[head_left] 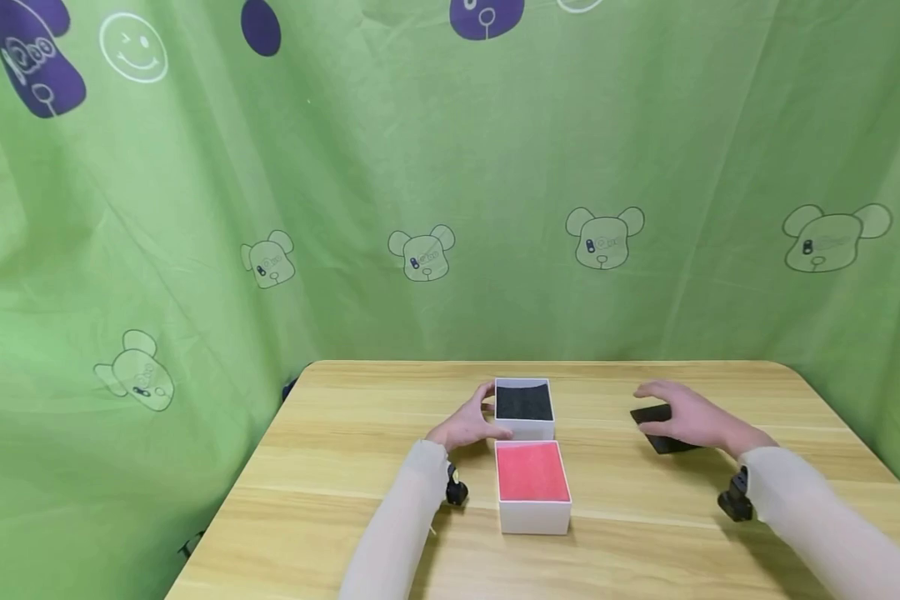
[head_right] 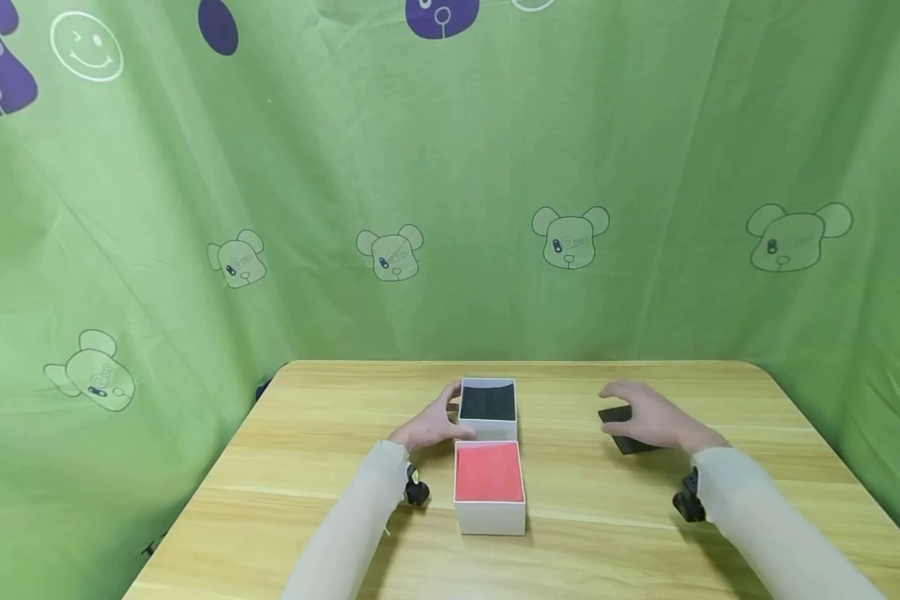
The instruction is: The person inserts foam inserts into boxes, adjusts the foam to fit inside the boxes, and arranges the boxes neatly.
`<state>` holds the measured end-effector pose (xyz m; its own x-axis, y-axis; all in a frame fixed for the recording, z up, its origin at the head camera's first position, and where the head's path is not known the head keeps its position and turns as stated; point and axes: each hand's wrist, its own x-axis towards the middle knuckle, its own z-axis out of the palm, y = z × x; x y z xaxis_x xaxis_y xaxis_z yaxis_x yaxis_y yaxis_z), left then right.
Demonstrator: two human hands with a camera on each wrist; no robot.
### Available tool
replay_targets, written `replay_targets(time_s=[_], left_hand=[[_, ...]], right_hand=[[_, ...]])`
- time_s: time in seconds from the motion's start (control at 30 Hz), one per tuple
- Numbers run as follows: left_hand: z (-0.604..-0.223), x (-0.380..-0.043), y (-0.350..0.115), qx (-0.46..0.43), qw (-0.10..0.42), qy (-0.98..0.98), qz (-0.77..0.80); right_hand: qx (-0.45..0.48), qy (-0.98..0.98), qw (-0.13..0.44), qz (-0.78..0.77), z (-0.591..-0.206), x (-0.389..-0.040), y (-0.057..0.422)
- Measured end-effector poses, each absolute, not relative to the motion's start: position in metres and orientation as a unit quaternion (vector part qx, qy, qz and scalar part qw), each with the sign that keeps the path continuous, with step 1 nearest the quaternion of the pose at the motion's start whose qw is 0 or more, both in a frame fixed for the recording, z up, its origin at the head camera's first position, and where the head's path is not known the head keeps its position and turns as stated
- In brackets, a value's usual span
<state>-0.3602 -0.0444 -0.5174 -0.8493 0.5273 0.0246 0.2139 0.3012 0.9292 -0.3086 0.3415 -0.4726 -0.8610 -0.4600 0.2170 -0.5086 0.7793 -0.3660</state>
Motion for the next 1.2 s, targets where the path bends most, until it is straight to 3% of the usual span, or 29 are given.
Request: replay_targets(time_s=[0.57, 1.2], left_hand=[[-0.522, -0.365, -0.046, 0.239, 0.145, 0.788, 0.549], [-0.523, -0.368, -0.042, 0.223, 0.134, 0.801, 0.539]], right_hand=[[0.225, -0.948, -0.040, 0.219, -0.505, -0.308, 0.374], [0.221, -0.953, -0.019, 0.204, -0.518, -0.324, 0.375]])
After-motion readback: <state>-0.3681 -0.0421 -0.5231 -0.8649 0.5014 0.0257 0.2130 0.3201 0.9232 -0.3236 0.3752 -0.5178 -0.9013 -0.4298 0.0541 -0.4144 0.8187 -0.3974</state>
